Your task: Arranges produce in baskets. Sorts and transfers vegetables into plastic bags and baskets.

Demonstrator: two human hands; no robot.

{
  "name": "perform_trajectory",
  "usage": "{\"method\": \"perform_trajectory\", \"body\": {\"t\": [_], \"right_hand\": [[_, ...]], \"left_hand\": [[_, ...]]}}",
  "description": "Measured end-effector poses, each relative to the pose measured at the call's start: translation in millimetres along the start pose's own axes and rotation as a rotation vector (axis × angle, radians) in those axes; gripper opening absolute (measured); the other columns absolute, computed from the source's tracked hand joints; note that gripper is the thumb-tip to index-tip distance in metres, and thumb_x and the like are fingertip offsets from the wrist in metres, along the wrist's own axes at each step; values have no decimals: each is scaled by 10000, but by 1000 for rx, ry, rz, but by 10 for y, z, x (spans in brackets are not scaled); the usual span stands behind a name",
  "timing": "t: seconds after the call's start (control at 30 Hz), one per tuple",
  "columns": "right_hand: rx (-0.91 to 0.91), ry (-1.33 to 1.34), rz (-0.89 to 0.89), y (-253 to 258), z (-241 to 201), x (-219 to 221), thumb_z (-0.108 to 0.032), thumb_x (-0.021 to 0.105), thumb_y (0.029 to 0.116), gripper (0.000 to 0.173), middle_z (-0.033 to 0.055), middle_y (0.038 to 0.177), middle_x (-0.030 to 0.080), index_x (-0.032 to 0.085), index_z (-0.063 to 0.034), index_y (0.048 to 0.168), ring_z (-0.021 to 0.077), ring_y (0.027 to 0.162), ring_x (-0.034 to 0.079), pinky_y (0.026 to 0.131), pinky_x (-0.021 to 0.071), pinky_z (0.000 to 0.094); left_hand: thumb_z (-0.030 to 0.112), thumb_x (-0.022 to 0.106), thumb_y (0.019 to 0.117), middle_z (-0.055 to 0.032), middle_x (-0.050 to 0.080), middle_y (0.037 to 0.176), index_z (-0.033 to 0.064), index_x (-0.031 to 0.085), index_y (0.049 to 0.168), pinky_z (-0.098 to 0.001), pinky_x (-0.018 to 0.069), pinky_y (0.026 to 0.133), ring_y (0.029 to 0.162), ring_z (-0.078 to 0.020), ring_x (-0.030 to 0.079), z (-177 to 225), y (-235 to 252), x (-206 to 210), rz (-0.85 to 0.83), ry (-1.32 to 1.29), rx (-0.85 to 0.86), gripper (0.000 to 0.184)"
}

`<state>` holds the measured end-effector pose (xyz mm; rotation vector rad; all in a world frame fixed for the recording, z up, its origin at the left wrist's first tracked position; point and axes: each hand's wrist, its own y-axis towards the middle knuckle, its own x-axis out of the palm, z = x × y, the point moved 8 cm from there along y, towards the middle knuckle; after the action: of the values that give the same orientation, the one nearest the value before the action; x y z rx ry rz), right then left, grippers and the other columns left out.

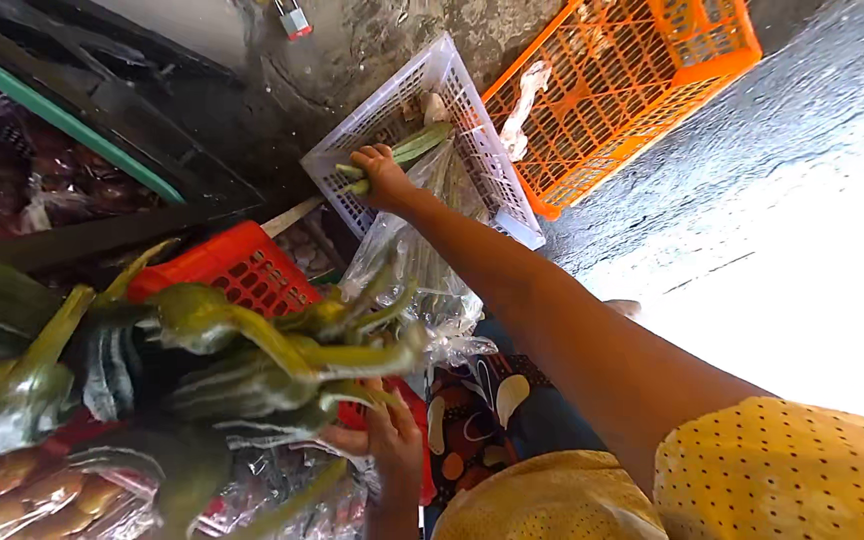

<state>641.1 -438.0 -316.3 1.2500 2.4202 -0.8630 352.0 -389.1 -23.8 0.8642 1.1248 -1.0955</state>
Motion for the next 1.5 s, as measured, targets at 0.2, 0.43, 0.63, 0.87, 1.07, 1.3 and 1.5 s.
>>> {"method": "perform_trajectory", "body": {"t": [0.2,0.43,0.63,0.87,1.07,1.3,1.5], "right_hand": [[-128,580,366,-902,128,-1220,7,816,726,512,198,1194,669,621,81,1194,243,1130,649,996,545,393],[-197,937,420,-2523,-199,-2389,6,776,745,418,132,1246,662,615,-38,1128,271,1200,626,1010,545,460],[-199,1001,330,-3620,-621,-2855,-178,858,703,421,88,1255,681,649,-171,1069,287,1224,624,1027,534,494],[-365,1016,100,-4201,-1510,-3052,-219,872,724,430,96,1235,672,662,-195,1098,362,1277,577,1163,385,632],[-457,1276,-79,-4248,-2267,-2979,-95,835,724,403,93,1227,691,708,-187,1095,335,1232,622,1122,442,596],[-353,1553,-223,-3625,-3112,-2123,-111,828,739,391,70,1154,723,727,-172,1112,212,1064,697,904,603,433],[-379,1579,-351,-2859,-3821,-1327,-54,775,747,377,114,1169,707,691,-140,1103,269,1091,683,930,583,488]], "left_hand": [[195,641,926,-538,142,1512,59,667,1323,-742,87,1174,1401,-741,100,-3,39,-20,-25,32,12,420],[223,646,899,-482,110,1569,91,628,1384,-723,148,1190,1433,-707,98,-30,43,5,-75,25,-1,503],[361,699,891,-401,18,1633,145,496,1516,-730,103,1198,1488,-636,5,-2,85,-57,-236,12,-11,692],[175,596,983,-230,140,1689,76,410,1545,-587,261,1232,1559,-403,166,45,-111,-438,-202,-383,-57,600],[53,444,1041,-230,515,1473,-50,387,1502,-397,491,1078,1315,-264,561,-288,-660,-517,-350,-1144,-636,477],[30,527,1026,-162,693,1155,-69,534,1291,-397,582,929,1046,-236,691,-484,-671,-789,-94,-1578,-933,283],[176,479,1055,-143,592,1414,100,353,1547,-436,530,1028,1226,-255,632,-759,-274,-935,-17,-1620,-757,513]]}}
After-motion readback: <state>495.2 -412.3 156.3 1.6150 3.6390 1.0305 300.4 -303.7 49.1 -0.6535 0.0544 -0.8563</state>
